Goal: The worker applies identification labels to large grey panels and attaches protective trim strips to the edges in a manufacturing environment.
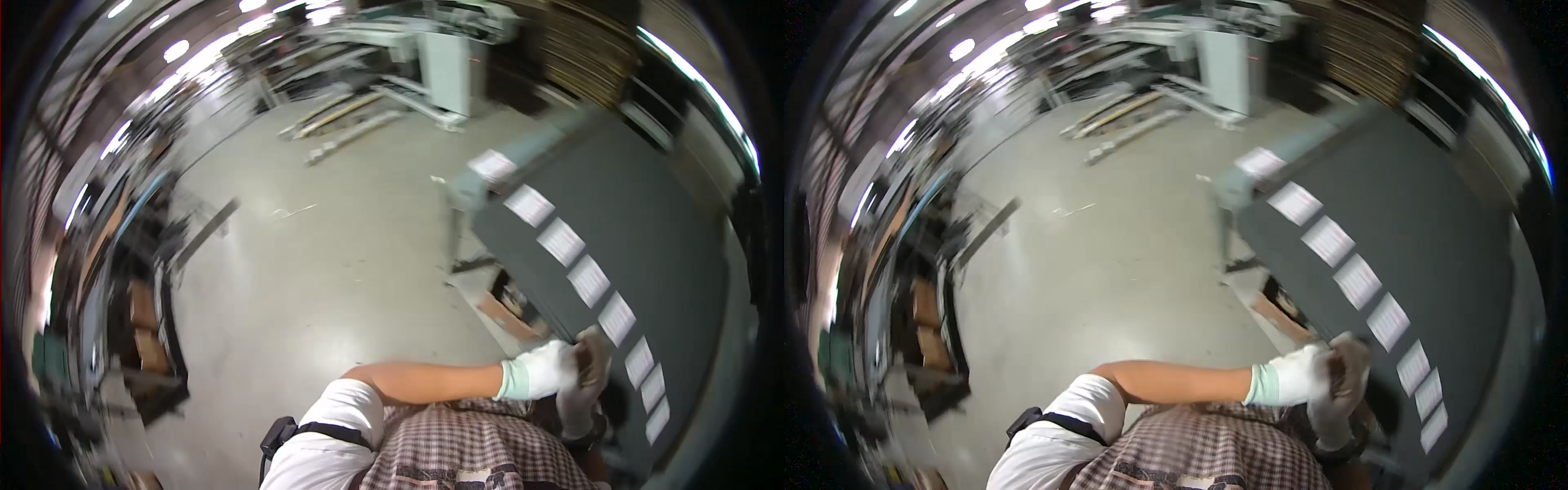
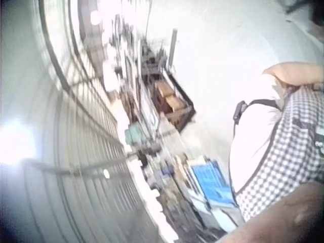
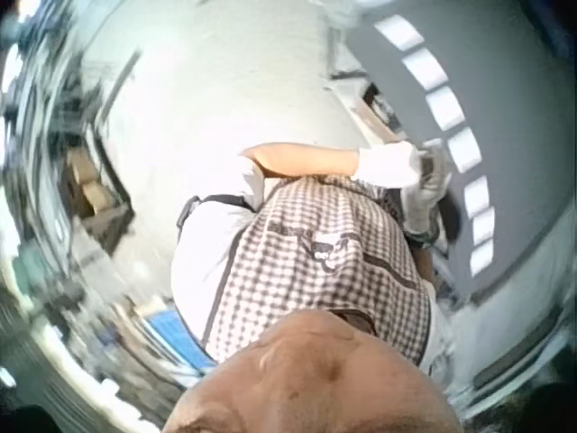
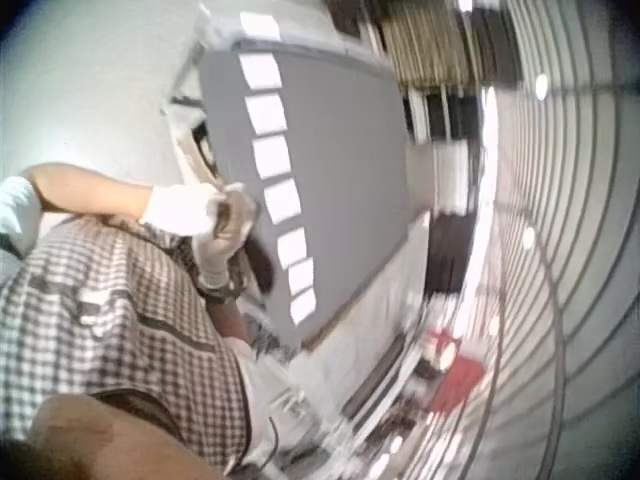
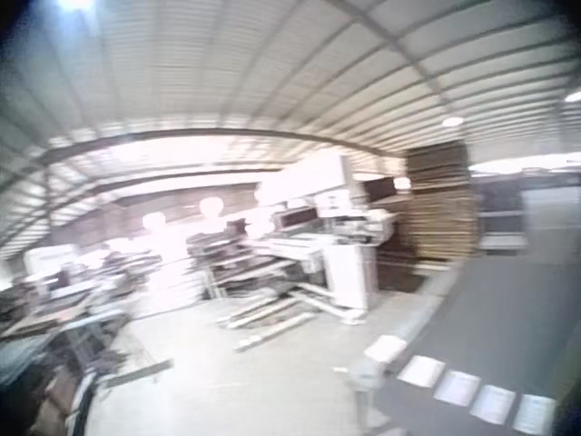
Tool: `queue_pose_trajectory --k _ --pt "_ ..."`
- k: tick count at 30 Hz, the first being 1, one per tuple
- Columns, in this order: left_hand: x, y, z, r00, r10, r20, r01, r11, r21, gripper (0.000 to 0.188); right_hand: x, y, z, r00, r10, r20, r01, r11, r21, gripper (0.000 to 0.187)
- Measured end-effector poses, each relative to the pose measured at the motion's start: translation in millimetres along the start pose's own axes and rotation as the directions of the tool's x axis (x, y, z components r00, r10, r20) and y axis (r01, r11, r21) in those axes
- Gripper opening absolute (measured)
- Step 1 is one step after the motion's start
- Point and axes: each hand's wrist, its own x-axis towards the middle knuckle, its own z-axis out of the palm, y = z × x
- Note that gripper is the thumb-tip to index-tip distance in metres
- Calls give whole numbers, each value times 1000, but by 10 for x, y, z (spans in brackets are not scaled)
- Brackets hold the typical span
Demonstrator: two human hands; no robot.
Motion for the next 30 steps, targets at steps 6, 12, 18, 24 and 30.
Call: queue_pose_trajectory --k 6,12,18,24,30 --pt "-1116 -1113 -1405 910 -139 -391 185 980 80 18 552 -64 2117 833 76 548 -359 828 431 44" --pt "-2852 -2551 -2570 810 -339 -478 559 691 458 33 1103 -418 4386 583 -306 752 -159 865 476 28" --pt "-4674 -2768 -2686 277 -713 -644 924 382 -26 36 1248 -1661 6211 17 -597 802 -368 742 561 29" --pt "-5865 -3238 -2451 -182 -747 -639 590 437 -679 43 988 -2471 8074 -365 -814 451 -373 572 730 30" --pt "-7120 -3908 -3897 -190 -747 -637 636 401 -659 47 985 -3204 9615 -441 -664 604 -346 747 568 33"
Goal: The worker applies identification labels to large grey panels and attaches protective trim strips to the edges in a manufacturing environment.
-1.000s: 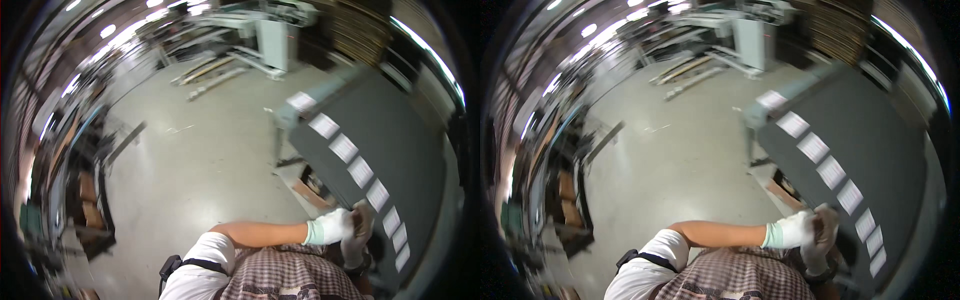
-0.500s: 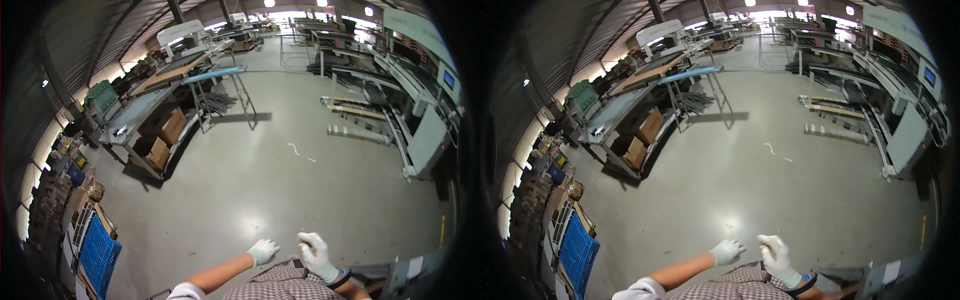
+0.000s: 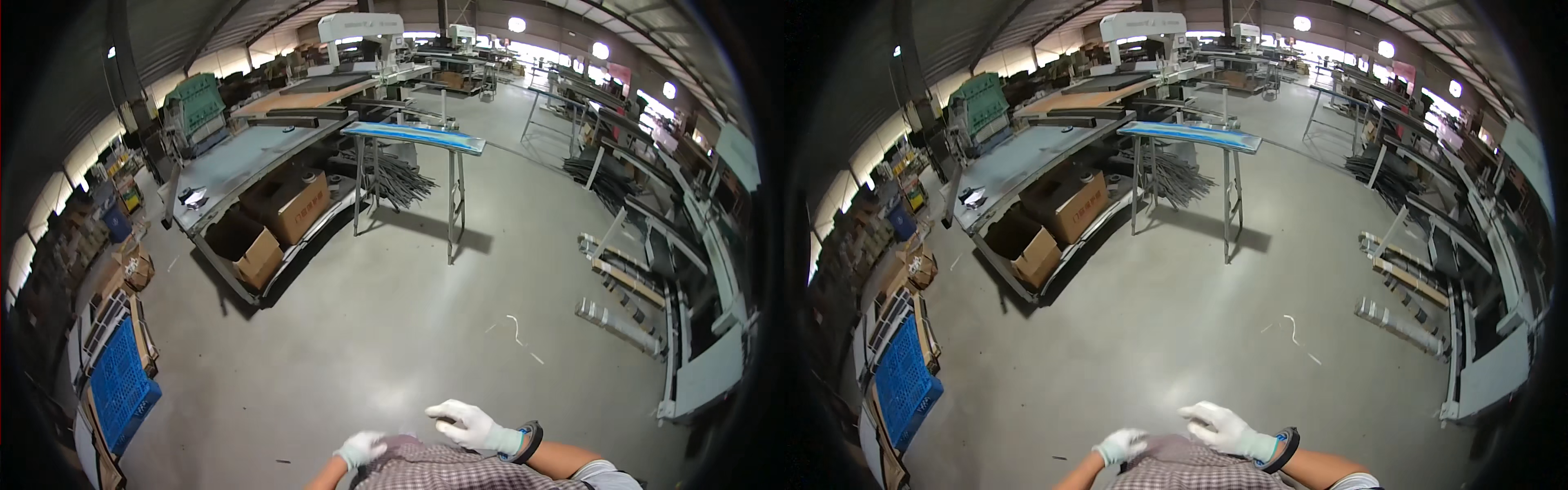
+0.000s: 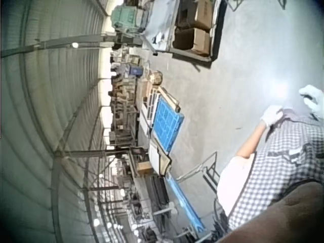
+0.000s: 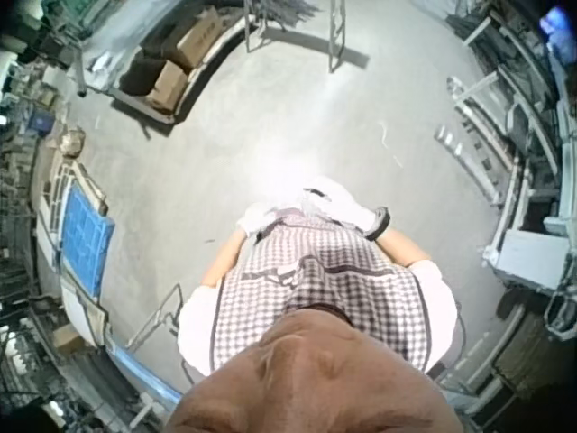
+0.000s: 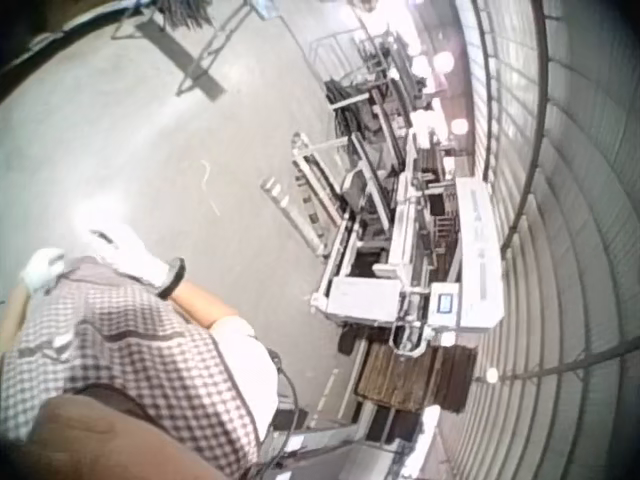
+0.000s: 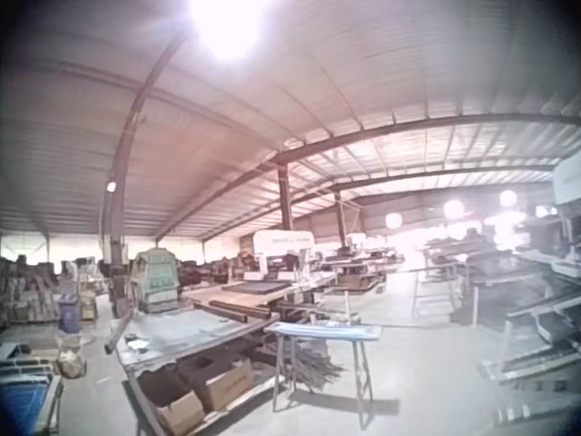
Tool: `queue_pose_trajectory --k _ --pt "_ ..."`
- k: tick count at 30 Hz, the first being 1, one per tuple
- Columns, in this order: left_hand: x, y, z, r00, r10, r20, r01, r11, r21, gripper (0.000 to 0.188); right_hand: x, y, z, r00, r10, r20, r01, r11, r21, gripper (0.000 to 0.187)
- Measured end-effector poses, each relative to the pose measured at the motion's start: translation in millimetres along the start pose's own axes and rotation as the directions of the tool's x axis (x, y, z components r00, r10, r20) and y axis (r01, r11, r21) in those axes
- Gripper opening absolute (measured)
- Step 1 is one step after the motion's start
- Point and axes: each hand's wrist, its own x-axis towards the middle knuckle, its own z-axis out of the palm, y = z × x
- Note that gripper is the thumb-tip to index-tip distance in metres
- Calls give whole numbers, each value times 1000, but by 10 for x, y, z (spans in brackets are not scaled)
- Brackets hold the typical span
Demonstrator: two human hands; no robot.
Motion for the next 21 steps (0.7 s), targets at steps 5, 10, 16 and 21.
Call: queue_pose_trajectory --k 5,10,16,21 --pt "1553 887 -1505 948 317 -12 -300 909 291 39 1171 30 -843 997 14 -82 -19 998 -66 34" --pt "2974 917 -2495 896 435 -91 -409 887 216 38 2536 585 -1625 993 62 -98 -78 984 -159 30" --pt "3638 -360 -3360 969 -54 -242 -11 966 -258 45 4391 890 -2353 996 -4 85 26 967 -255 30" --pt "3252 -1972 -4629 642 -445 -624 88 851 -517 45 6143 769 -2576 958 -71 277 146 954 -260 28"
